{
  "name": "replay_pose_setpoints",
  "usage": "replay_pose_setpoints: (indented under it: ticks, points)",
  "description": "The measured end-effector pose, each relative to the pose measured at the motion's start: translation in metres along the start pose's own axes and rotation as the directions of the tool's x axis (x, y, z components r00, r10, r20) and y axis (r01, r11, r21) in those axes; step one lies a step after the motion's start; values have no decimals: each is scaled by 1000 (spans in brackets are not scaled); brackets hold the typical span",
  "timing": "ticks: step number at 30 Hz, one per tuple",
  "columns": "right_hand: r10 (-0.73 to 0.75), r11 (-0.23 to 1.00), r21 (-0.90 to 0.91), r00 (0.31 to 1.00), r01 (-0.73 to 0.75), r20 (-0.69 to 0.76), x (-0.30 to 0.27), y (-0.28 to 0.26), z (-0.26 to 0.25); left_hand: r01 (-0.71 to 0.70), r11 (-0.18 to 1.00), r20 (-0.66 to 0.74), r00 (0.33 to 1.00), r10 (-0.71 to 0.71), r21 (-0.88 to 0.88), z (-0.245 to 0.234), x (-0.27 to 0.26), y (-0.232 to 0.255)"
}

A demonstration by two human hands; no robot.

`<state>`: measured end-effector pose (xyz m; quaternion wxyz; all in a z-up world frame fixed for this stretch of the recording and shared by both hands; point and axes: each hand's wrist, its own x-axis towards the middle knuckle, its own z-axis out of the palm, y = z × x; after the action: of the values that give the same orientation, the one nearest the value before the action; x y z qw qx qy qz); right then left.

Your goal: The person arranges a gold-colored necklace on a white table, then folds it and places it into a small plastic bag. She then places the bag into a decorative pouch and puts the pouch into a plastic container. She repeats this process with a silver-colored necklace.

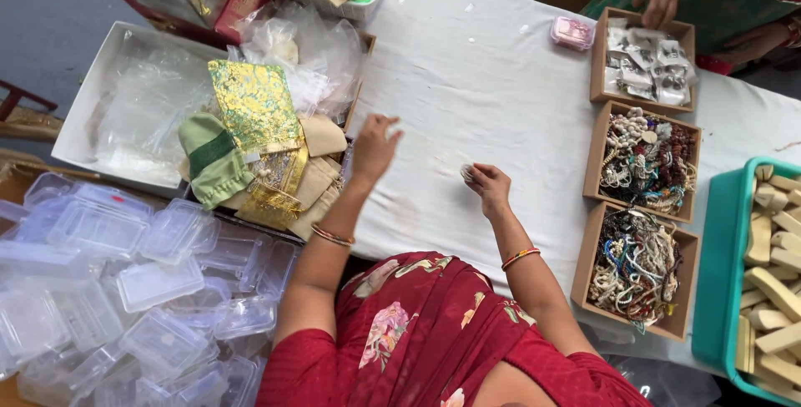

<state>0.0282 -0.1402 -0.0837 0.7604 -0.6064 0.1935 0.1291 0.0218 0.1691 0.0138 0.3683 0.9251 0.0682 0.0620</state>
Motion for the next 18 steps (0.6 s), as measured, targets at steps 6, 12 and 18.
replay_pose_setpoints:
  ticks: [6, 12, 18]
  points:
    - [-90, 995, -31, 996, 90, -7, 4, 31, -32, 77, 745, -161, 986, 42, 662, -73, 58, -64]
    - [-47, 999, -14, 998, 48, 45, 3, 25, -35, 139, 728, -174, 984, -27, 671, -74, 65, -83]
    - [8, 1000, 21, 1000, -9, 30, -10, 4, -21, 2, 971, -284, 956, 68, 238, -61, 46, -9]
